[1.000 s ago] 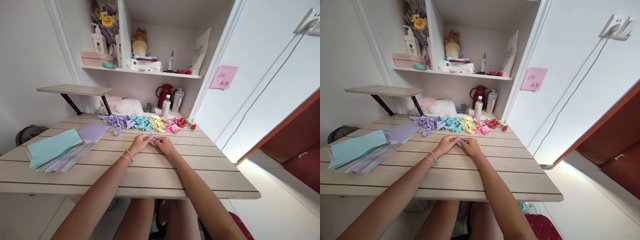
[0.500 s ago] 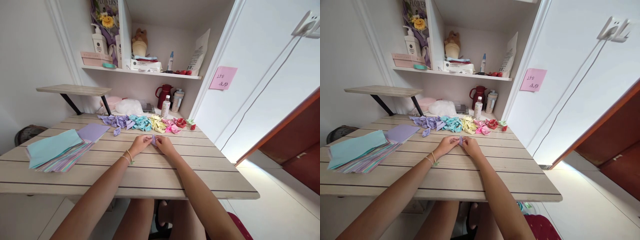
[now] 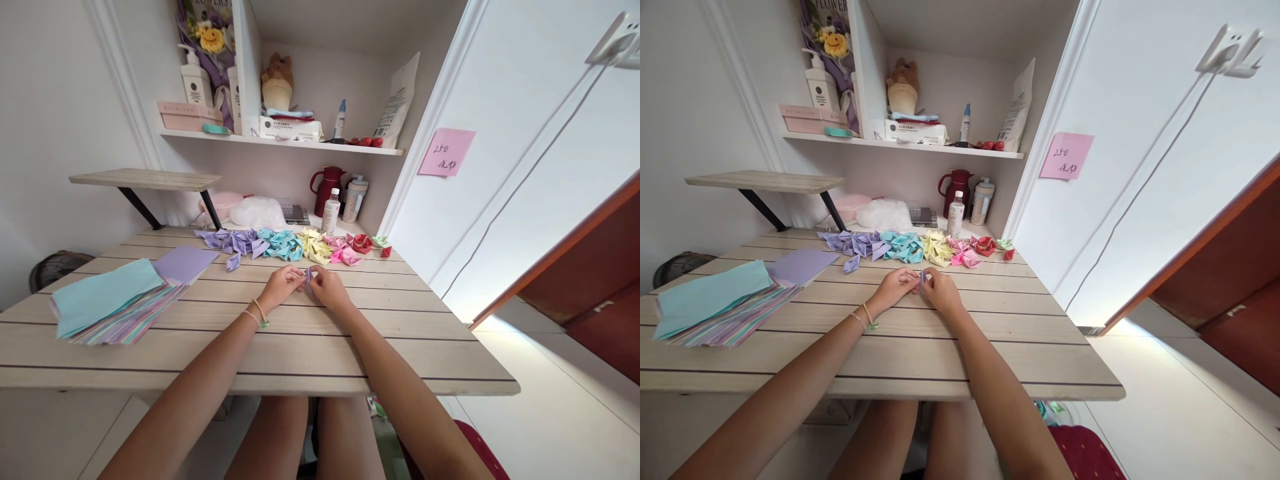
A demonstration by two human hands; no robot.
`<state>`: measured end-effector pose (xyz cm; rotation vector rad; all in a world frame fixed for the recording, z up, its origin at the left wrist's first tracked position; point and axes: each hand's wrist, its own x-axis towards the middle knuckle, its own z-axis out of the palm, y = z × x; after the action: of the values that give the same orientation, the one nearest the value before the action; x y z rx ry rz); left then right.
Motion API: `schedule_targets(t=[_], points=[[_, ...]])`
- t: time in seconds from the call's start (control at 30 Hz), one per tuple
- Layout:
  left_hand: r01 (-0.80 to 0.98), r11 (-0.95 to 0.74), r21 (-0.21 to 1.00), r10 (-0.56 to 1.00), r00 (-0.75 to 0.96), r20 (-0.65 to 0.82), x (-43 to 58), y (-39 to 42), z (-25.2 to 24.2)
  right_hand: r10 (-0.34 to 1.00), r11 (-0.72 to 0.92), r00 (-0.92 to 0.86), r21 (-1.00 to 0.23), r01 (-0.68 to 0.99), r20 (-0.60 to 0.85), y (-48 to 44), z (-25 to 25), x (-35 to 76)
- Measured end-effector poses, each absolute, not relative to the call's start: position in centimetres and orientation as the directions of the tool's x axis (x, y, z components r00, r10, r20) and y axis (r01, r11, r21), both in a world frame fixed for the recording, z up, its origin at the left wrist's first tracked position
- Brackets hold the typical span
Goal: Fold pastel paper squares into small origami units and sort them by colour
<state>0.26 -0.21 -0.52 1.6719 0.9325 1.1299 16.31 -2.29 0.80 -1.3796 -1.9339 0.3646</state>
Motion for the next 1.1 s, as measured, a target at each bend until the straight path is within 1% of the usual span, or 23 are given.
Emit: schedule_targets(t=[0.17, 0.3, 0.4, 0.47, 0.53, 0.57, 0.63, 0.7, 0.8, 0.9, 0.97, 1.1], points=[[0.144, -0.380, 0.914, 0.884, 0.347, 0.313, 0.5, -0.5, -0.4, 0.927, 0.317, -0.136, -0.538, 0.781, 0.349, -2.4, 0.9, 16.3], [0.182, -0.421, 0.889, 0.867, 0.369, 0.335, 0.7, -0.9, 0.0, 0.931, 0.294, -0.129, -0.491, 0.820, 0.342, -2.7, 1.1, 16.2], [0.196, -0.425, 0.884, 0.867, 0.368, 0.336, 0.8, -1.1, 0.1, 0.932, 0.288, -0.126, -0.485, 0.825, 0.339, -2.8, 1.2, 16.1], [0.213, -0.424, 0.880, 0.873, 0.357, 0.333, 0.8, -1.1, 0.0, 0.932, 0.295, -0.126, -0.512, 0.807, 0.339, -2.7, 1.2, 16.1], [0.250, -0.431, 0.867, 0.883, 0.313, 0.349, 0.7, -0.9, -0.2, 0.935, 0.303, -0.112, -0.593, 0.746, 0.337, -2.5, 1.0, 16.2], [0.260, -0.432, 0.863, 0.889, 0.280, 0.361, 0.7, -0.8, -0.2, 0.940, 0.300, -0.095, -0.661, 0.688, 0.329, -2.4, 0.9, 16.2], [0.220, -0.418, 0.881, 0.900, 0.232, 0.369, 0.6, -0.6, -0.2, 0.956, 0.277, -0.056, -0.824, 0.493, 0.288, -2.1, 0.7, 16.3], [0.104, -0.373, 0.922, 0.910, 0.237, 0.341, 0.6, -0.5, 0.0, 0.969, 0.246, -0.041, -0.923, 0.295, 0.245, -1.8, 0.6, 16.5], [-0.029, -0.282, 0.959, 0.927, 0.248, 0.281, 0.5, -0.4, 0.4, 0.975, 0.219, -0.062, -0.969, 0.110, 0.213, -1.6, 0.6, 16.5], [-0.048, -0.219, 0.975, 0.949, 0.223, 0.224, 0.4, -0.3, 0.5, 0.979, 0.187, -0.079, -0.982, -0.002, 0.187, -1.7, 0.7, 16.5], [-0.067, -0.212, 0.975, 0.950, 0.220, 0.222, 0.3, -0.2, 0.4, 0.976, 0.194, -0.093, -0.981, -0.019, 0.195, -1.8, 0.8, 16.4], [-0.090, -0.278, 0.956, 0.941, 0.172, 0.290, 0.1, 0.1, 0.0, 0.966, 0.241, -0.102, -0.970, 0.008, 0.239, -1.9, 0.7, 16.5]])
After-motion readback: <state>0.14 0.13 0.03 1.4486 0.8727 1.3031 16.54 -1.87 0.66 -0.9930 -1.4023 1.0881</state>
